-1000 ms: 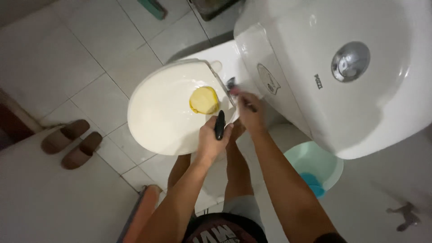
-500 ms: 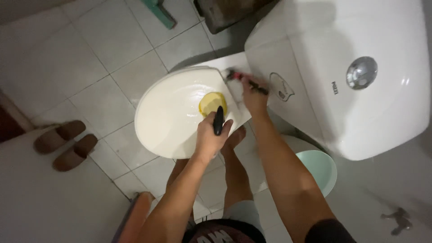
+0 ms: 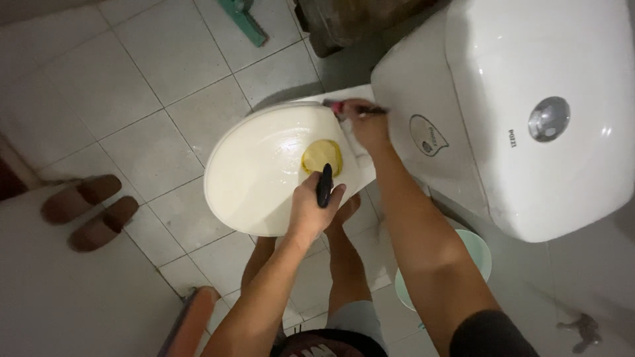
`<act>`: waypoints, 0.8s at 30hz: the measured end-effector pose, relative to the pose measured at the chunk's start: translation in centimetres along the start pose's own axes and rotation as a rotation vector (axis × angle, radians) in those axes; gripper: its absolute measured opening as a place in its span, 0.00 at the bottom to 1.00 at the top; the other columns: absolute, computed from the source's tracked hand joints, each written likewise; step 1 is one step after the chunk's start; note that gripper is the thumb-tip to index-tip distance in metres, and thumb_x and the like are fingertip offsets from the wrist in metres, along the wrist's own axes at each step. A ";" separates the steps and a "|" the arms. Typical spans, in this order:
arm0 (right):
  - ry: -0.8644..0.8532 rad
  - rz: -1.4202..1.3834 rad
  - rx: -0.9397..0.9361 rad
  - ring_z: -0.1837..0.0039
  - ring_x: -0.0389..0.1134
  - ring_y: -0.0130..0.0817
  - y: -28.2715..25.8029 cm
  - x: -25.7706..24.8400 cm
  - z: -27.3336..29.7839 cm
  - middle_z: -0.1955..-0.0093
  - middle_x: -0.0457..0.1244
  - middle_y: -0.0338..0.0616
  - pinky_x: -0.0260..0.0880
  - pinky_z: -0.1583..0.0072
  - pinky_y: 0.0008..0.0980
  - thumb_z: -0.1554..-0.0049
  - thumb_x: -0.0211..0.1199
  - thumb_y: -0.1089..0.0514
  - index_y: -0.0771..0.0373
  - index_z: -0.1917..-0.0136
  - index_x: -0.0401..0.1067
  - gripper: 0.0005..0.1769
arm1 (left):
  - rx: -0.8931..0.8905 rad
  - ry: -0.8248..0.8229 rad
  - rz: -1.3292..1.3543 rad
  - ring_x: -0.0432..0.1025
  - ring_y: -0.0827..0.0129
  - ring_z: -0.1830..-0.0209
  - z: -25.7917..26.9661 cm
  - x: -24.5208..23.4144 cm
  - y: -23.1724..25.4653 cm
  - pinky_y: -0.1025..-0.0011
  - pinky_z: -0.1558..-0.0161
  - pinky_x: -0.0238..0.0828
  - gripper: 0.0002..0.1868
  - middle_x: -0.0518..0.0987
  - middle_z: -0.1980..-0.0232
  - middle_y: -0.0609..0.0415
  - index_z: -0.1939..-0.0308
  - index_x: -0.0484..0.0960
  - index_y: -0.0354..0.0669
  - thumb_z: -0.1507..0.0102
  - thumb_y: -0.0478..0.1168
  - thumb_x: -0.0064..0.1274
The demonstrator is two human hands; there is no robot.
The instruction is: Cleaning the exterior and interior surfaces of a toilet bowl using a sponge, brush, and spray cleaner.
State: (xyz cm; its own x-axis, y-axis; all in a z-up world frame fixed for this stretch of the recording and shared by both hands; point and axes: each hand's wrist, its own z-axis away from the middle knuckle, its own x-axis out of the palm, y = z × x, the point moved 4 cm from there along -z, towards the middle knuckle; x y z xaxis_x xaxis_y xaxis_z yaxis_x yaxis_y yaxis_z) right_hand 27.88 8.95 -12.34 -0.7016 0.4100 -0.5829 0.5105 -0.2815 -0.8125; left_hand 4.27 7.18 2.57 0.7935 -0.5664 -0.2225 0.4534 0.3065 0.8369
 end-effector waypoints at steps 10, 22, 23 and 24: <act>-0.062 -0.023 0.230 0.59 0.70 0.36 -1.7 -0.1 -0.6 0.56 0.72 0.46 0.69 0.57 0.34 0.38 0.64 0.57 0.64 0.51 0.79 0.09 | -0.011 -0.009 -0.020 0.73 0.55 0.74 -0.3 -0.6 -0.7 0.61 0.68 0.71 0.18 0.79 0.72 0.42 0.63 0.76 0.33 0.39 0.46 0.62; 0.017 0.103 0.242 0.55 0.73 0.35 0.2 -0.8 4.4 0.54 0.73 0.47 0.73 0.50 0.30 0.37 0.65 0.60 0.67 0.52 0.79 0.08 | -0.008 -0.021 -0.041 0.75 0.51 0.75 -0.4 -0.1 -1.3 0.59 0.70 0.71 0.19 0.78 0.73 0.39 0.65 0.75 0.32 0.40 0.47 0.63; 0.105 0.335 0.249 0.55 0.72 0.34 0.6 -1.6 4.1 0.52 0.73 0.46 0.71 0.51 0.30 0.34 0.64 0.59 0.66 0.50 0.79 0.08 | 0.028 -0.014 -0.040 0.75 0.51 0.75 -0.8 0.2 -1.5 0.59 0.70 0.71 0.20 0.78 0.73 0.39 0.64 0.75 0.32 0.40 0.47 0.63; 0.113 0.339 0.245 0.55 0.72 0.34 0.8 -1.3 3.9 0.52 0.73 0.46 0.71 0.51 0.30 0.34 0.64 0.59 0.66 0.50 0.79 0.08 | 0.037 -0.016 -0.037 0.75 0.51 0.75 -1.2 0.4 -1.3 0.59 0.70 0.71 0.20 0.78 0.73 0.39 0.64 0.75 0.32 0.40 0.47 0.63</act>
State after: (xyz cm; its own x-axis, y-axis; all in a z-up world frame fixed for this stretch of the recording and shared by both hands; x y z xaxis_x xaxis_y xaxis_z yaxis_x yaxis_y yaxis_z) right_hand 27.20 4.81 -12.28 -0.4491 0.3471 -0.8233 0.5599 -0.6088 -0.5621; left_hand 4.52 7.44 0.79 0.7695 -0.5894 -0.2458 0.4671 0.2569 0.8461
